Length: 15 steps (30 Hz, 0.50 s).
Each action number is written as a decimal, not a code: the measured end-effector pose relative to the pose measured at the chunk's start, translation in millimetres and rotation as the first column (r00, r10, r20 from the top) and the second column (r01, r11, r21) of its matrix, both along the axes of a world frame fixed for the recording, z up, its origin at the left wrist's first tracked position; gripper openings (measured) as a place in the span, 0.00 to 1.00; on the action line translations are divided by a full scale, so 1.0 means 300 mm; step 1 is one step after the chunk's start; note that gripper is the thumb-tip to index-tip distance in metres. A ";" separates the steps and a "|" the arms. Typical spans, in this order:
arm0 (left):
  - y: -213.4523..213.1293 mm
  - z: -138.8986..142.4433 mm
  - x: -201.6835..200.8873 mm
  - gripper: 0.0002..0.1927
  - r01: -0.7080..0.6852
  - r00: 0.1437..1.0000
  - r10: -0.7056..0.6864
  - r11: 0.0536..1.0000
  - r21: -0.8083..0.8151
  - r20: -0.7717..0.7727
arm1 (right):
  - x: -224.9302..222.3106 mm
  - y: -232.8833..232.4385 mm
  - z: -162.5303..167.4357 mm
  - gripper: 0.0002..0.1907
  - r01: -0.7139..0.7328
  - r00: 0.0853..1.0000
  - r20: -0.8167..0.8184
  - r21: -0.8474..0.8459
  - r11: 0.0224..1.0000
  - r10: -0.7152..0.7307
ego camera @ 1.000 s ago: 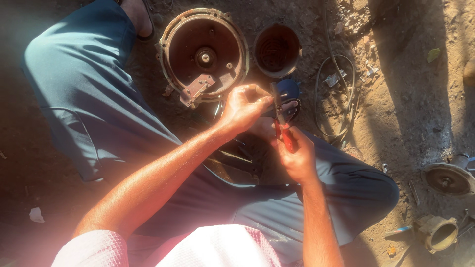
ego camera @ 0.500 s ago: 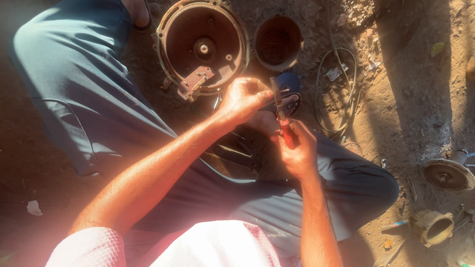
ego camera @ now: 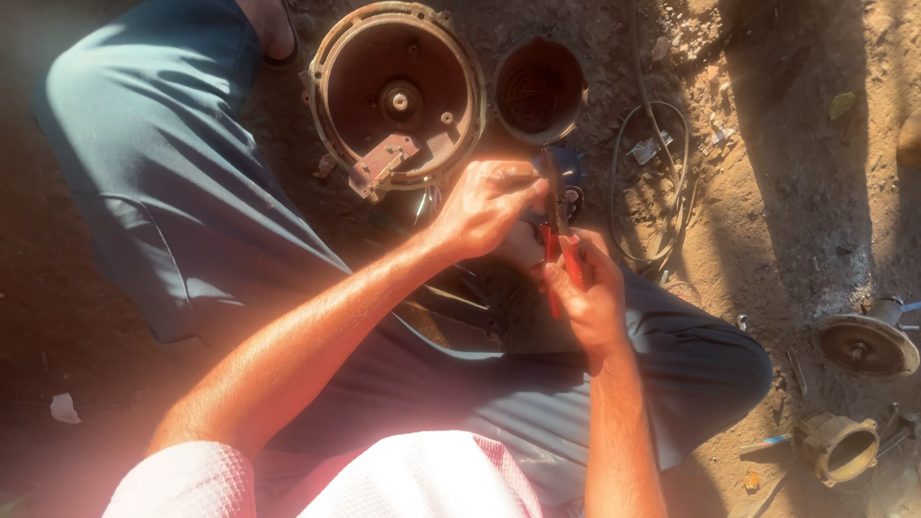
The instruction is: The person sits on the ground with a speaker motor in front of them and uses pliers and scissors to cut and strip insulation from its wires. They pull the freed wires apart and continue working the wire ends by hand.
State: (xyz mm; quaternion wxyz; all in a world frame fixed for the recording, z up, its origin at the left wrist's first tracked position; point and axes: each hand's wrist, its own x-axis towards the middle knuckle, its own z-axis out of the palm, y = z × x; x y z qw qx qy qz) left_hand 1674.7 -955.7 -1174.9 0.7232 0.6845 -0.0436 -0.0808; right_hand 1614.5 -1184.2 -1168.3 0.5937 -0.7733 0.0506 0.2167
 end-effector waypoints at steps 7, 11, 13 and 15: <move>-0.009 -0.014 0.003 0.14 -0.101 0.992 0.100 0.995 -0.014 -0.076 | -0.026 0.125 0.051 0.19 0.253 0.962 -0.170 0.276 0.927 -0.212; -0.013 -0.038 -0.004 0.14 -0.133 0.985 0.105 0.970 -0.204 -0.140 | -0.051 0.190 0.074 0.20 0.342 0.936 -0.237 0.422 0.840 -0.262; -0.011 -0.045 -0.002 0.14 -0.121 0.986 0.099 0.979 -0.164 -0.136 | -0.061 0.210 0.078 0.20 0.340 0.939 -0.218 0.471 0.814 -0.266; -0.004 -0.044 0.004 0.13 -0.107 0.987 0.085 0.981 -0.162 -0.137 | -0.067 0.228 0.073 0.20 0.349 0.937 -0.208 0.499 0.793 -0.282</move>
